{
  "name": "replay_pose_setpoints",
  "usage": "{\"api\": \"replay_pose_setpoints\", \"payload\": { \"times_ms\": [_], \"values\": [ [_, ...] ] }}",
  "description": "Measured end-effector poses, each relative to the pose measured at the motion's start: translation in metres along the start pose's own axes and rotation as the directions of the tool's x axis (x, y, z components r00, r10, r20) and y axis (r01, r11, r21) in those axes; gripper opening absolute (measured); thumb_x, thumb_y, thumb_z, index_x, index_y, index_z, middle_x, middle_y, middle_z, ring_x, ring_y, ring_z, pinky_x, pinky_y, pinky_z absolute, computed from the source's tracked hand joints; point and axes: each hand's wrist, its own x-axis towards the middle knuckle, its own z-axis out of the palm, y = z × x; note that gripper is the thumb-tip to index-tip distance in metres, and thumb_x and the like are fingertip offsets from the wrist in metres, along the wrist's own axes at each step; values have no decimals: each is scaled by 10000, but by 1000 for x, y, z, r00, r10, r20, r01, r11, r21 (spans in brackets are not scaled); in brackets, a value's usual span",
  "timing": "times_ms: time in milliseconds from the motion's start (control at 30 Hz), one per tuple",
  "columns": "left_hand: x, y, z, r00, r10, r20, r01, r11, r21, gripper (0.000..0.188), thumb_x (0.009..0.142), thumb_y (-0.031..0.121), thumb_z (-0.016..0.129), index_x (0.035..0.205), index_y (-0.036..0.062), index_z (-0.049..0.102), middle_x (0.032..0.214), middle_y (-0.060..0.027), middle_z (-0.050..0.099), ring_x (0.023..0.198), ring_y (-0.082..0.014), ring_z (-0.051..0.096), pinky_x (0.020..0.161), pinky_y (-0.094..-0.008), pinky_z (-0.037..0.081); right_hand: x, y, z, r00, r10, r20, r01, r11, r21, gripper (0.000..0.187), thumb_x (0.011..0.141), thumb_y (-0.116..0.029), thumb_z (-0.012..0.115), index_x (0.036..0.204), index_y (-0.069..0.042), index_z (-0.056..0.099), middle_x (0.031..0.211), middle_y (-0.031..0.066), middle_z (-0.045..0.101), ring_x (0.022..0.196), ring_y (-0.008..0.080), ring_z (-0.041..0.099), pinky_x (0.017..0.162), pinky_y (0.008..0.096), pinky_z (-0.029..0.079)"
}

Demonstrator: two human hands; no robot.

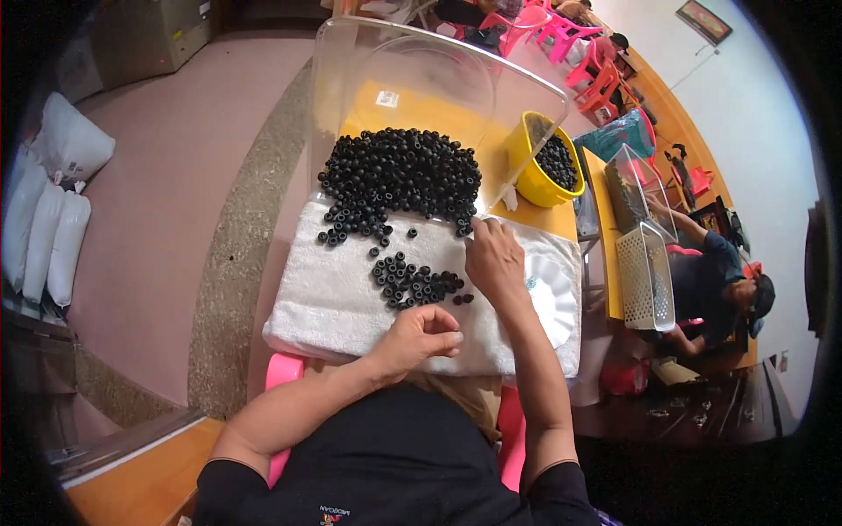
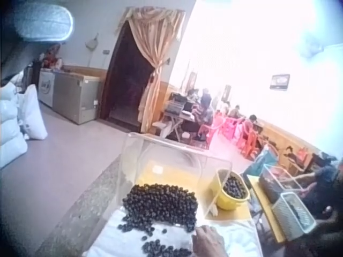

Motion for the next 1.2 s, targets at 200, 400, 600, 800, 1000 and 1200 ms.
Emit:
{"api": "replay_pose_setpoints", "payload": {
  "times_ms": [200, 400, 600, 800, 1000, 1200],
  "values": [
    [-1, 1, 0, 999, -11, -34, 12, 1000, 26, 141, 872, 63, 701, 961, 13, 603, 883, -58, 652, 775, -125, 650, 732, -262, 560, 18, -16, 13, 961, 129, 246, -91, 983, -159, 187, 781, -64, 572, 956, -4, 592, 974, 157, 640, 917, 344, 609, 777, 435, 515],
    [0, 2, 2, 999, -21, -43, 21, 1000, 18, 139, 873, 75, 705, 953, 12, 610, 863, -54, 652, 752, -114, 642, 705, -246, 550, 9, -17, 12, 974, 48, 221, -66, 995, 76, 280, 792, -55, 571, 1065, -41, 629, 1041, 125, 640, 953, 335, 602, 798, 430, 512],
    [0, 1, 1, 999, -23, -45, 24, 999, 29, 134, 870, 71, 704, 950, 14, 612, 857, -49, 652, 729, -104, 633, 696, -239, 547, 8, -6, 15, 976, -9, 215, -66, 939, 338, 315, 810, -69, 609, 1122, -64, 651, 1025, 110, 643, 957, 317, 624, 833, 412, 501],
    [-2, 0, 2, 998, -36, -53, 38, 999, 35, 138, 865, 70, 708, 950, 18, 613, 854, -47, 647, 727, -104, 631, 683, -236, 546, 7, -3, 13, 977, -84, 194, 24, 955, 295, 250, 816, -69, 621, 1058, -50, 679, 994, 123, 654, 906, 324, 646, 797, 401, 514],
    [-1, -3, -1, 999, -31, -35, 32, 999, 22, 142, 862, 73, 709, 947, 17, 610, 855, -46, 645, 739, -104, 631, 687, -238, 550, 10, -3, 15, 988, -39, 150, -18, 933, 360, 185, 816, -85, 628, 981, -43, 701, 988, 121, 665, 857, 334, 656, 770, 388, 521],
    [0, -1, 2, 999, -43, -31, 45, 998, 47, 154, 862, 73, 710, 955, 10, 605, 881, -52, 645, 748, -109, 634, 694, -237, 554, 10, -5, 23, 986, -80, 149, 30, 948, 317, 182, 828, -119, 647, 989, -59, 707, 959, 97, 656, 861, 316, 654, 762, 392, 519]
  ]
}}
